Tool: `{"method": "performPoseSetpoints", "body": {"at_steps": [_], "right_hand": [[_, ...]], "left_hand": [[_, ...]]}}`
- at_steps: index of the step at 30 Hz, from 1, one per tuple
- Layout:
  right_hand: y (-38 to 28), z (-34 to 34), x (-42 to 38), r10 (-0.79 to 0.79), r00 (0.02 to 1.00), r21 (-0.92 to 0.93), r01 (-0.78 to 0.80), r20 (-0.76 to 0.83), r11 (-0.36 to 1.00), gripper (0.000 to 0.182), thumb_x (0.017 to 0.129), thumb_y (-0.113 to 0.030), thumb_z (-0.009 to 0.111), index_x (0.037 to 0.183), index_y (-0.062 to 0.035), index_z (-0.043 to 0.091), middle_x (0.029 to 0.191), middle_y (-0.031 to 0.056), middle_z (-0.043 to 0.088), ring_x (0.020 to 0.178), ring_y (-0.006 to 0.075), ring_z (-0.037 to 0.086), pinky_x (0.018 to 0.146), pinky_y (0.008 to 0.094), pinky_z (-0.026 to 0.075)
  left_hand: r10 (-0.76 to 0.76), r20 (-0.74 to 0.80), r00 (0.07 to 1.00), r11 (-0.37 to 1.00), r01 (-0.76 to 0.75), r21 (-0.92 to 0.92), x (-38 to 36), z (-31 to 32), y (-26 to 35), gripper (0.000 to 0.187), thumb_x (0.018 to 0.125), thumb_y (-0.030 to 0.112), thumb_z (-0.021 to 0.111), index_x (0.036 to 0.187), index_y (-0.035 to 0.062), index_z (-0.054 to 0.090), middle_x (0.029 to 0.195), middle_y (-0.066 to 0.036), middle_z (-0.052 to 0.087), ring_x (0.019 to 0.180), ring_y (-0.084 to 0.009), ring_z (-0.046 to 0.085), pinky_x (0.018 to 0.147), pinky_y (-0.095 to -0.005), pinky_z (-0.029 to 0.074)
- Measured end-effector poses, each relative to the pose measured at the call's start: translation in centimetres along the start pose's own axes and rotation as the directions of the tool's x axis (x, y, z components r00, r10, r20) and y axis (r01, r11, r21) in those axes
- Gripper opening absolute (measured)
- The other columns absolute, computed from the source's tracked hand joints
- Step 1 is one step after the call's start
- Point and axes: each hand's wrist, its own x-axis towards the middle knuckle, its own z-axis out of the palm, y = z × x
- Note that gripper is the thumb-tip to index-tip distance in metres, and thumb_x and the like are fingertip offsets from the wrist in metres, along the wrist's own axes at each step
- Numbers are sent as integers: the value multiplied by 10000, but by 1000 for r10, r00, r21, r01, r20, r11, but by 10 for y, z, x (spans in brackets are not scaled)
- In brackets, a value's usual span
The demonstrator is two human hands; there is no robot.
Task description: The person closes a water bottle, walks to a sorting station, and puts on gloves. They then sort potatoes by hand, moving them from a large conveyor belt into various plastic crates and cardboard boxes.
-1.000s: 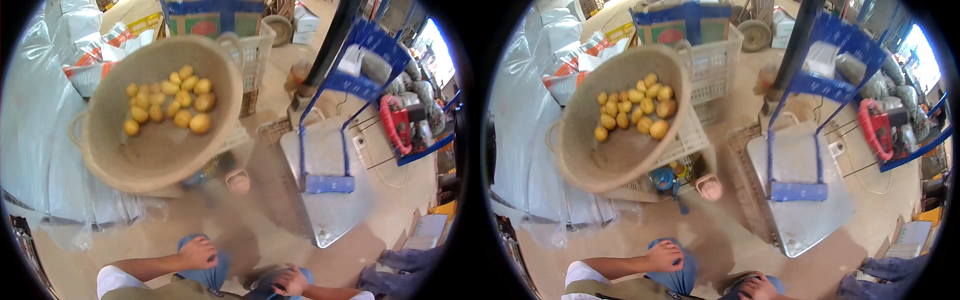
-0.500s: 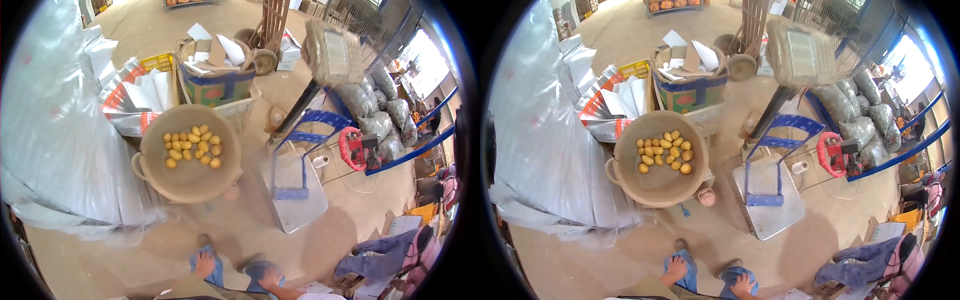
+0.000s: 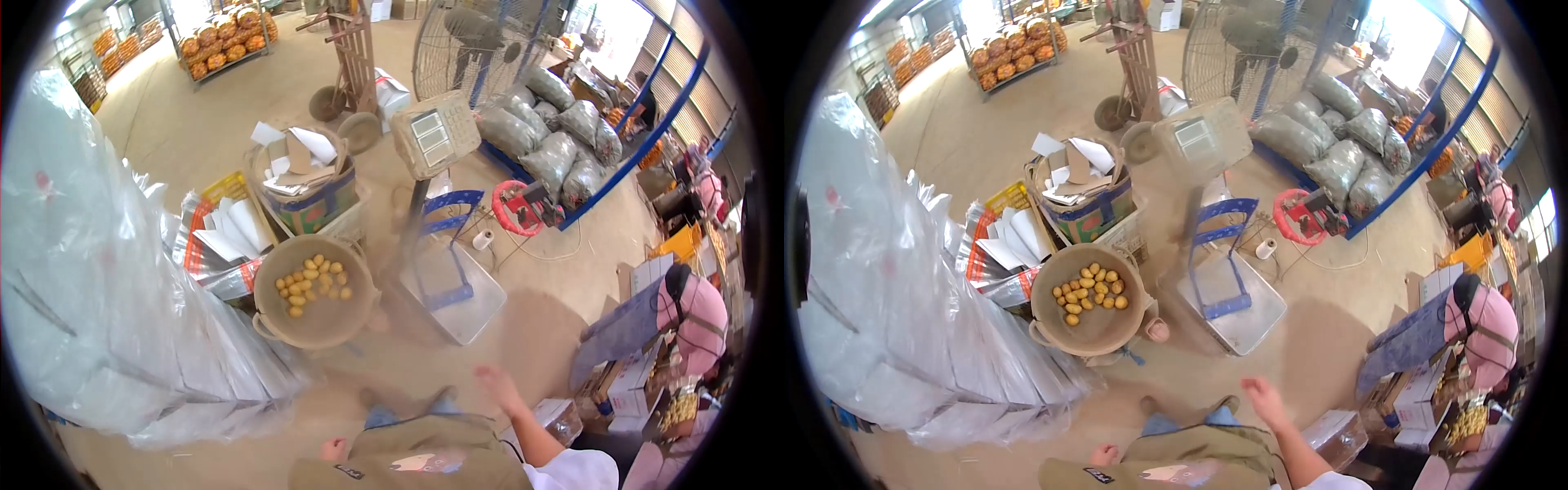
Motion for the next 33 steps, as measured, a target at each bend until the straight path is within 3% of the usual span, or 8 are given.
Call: {"method": "performPoseSetpoints", "body": {"at_steps": [4, 7, 10, 14, 17, 19, 25, 33], "right_hand": [[-201, -11, -35, -404, 890, 385, 455, -209, 803, 213, 788, 78, 452, 899, -50, 580, 897, 100, 639, 816, 200, 594, 801, 367, 490], [-282, -35, -77, -913, 373, 292, 902, -164, 316, 141, 835, 43, 474, 900, -5, 590, 820, 93, 598, 809, 244, 602, 734, 333, 499], [-329, -46, -80, -951, -259, 169, 943, -170, -287, 257, 930, -231, 533, 919, 12, 616, 766, 103, 600, 669, 248, 583, 578, 384, 495], [-336, -48, -70, -960, -238, 465, 840, -147, -279, 297, 868, -345, 667, 920, -53, 669, 880, 94, 600, 718, 248, 557, 673, 389, 460], [-332, -47, -64, -915, -189, 418, 844, -357, -337, 328, 823, -372, 724, 876, -54, 663, 845, 66, 567, 658, 208, 496, 585, 344, 398], [-327, -65, -64, -967, 51, 600, 792, -251, -114, 353, 786, -376, 765, 864, -47, 661, 833, 68, 560, 638, 194, 492, 541, 315, 375], [-325, -87, 2, -907, -66, 617, 713, -416, -334, 368, 780, -385, 771, 865, -46, 658, 817, 55, 556, 604, 171, 472, 509, 291, 347], [-329, -124, 53, -974, 78, 880, 449, -211, -155, 381, 891, -400, 631, 838, -22, 651, 785, 75, 600, 641, 179, 563, 519, 271, 413]], "left_hand": [[-87, -11, 996, 978, 83, -191, 16, -49, -73, 264, 809, 221, 625, 939, 2, 694, 786, -115, 706, 707, -176, 673, 668, -310, 525], [-45, -28, 999, 974, 37, -223, 14, -87, -97, 252, 849, 215, 610, 946, -6, 683, 775, -106, 699, 698, -182, 670, 616, -319, 528], [0, 57, 998, 956, 16, -292, 19, -112, -122, 225, 887, 190, 580, 927, -8, 679, 759, -91, 683, 677, -173, 646, 593, -314, 518], [-118, -123, 985, 860, 39, -508, -21, -102, -99, 228, 921, 178, 546, 902, -12, 671, 723, -69, 660, 669, -138, 612, 606, -282, 494], [195, 302, 933, 980, -170, -108, 2, -95, -144, 257, 932, 216, 550, 945, -17, 656, 756, -77, 664, 714, -135, 621, 632, -271, 496], [-3, 216, 976, 996, 23, -90, -16, -78, -140, 258, 932, 219, 551, 951, -18, 654, 762, -78, 665, 717, -136, 621, 636, -271, 497], [-236, 103, 966, 924, 256, -285, -34, -41, -59, 264, 933, 225, 553, 966, -18, 648, 783, -78, 666, 728, -137, 622, 648, -273, 498], [-361, -142, 921, 750, 197, -632, -59, -16, 77, 274, 934, 236, 556, 983, -20, 641, 828, -80, 668, 716, -141, 619, 653, -273, 502]]}}
